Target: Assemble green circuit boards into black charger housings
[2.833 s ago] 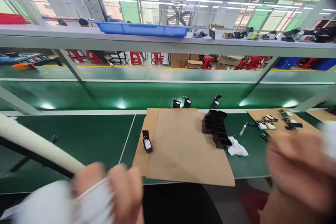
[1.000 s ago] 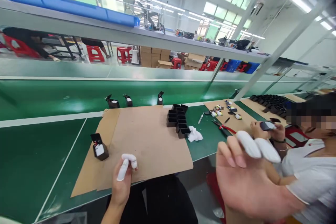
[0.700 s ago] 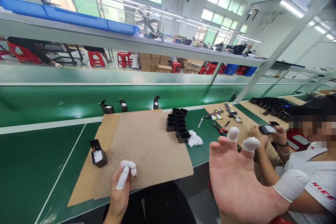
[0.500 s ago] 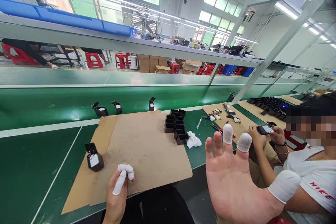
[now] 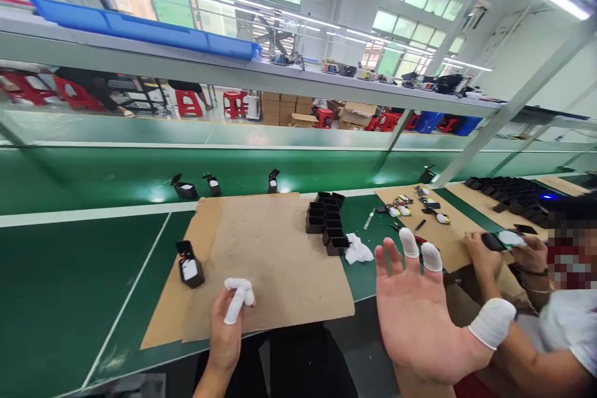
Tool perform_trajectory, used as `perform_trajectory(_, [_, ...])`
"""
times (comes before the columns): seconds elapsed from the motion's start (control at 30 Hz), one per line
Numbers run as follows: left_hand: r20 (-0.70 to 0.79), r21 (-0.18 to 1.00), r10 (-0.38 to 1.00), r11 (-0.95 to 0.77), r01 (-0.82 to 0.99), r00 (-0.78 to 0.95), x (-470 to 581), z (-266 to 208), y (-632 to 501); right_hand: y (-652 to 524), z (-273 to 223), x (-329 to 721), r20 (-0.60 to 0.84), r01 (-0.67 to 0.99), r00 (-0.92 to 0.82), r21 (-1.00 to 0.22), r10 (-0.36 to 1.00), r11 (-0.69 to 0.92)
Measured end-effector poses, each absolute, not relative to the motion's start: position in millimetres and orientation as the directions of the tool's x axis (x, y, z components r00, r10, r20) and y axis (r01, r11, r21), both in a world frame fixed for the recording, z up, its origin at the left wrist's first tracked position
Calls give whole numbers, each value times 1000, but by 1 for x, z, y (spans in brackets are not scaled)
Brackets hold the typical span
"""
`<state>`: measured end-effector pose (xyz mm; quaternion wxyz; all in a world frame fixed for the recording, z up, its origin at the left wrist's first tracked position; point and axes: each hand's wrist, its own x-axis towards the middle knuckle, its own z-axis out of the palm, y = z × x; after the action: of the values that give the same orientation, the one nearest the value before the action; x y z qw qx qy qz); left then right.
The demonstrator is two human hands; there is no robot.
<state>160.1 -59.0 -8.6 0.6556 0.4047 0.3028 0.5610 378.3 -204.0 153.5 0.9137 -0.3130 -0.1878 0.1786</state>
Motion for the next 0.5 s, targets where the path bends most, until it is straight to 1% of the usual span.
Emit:
perform_trajectory(0.07, [-6,807,981,118,-578,192,160,4,-63,-201,135,384,213,-211,861,-676,462,706])
perform_trajectory(0.1, [-54,746,973,188,-639,223,160,13,-65,-200,125,385,203,-216,856,-695,476,686])
perform_trajectory(0.2, [-174,495,910,412,-765,377,156,40,-76,-200,94,387,176,-224,843,-745,509,628])
perform_trajectory(0.27, [-203,366,875,483,-795,439,154,55,-85,-200,74,385,150,-242,833,-766,532,595])
perform_trajectory(0.33, [-197,309,869,494,-812,454,154,66,-94,-201,56,383,119,-273,820,-778,560,565])
perform_trajectory(0.4, [-176,295,871,490,-820,458,156,74,-101,-200,40,381,103,-296,805,-784,585,546])
perform_trajectory(0.5, [-166,271,865,501,-822,473,159,81,-107,-196,21,379,135,-297,786,-774,603,560])
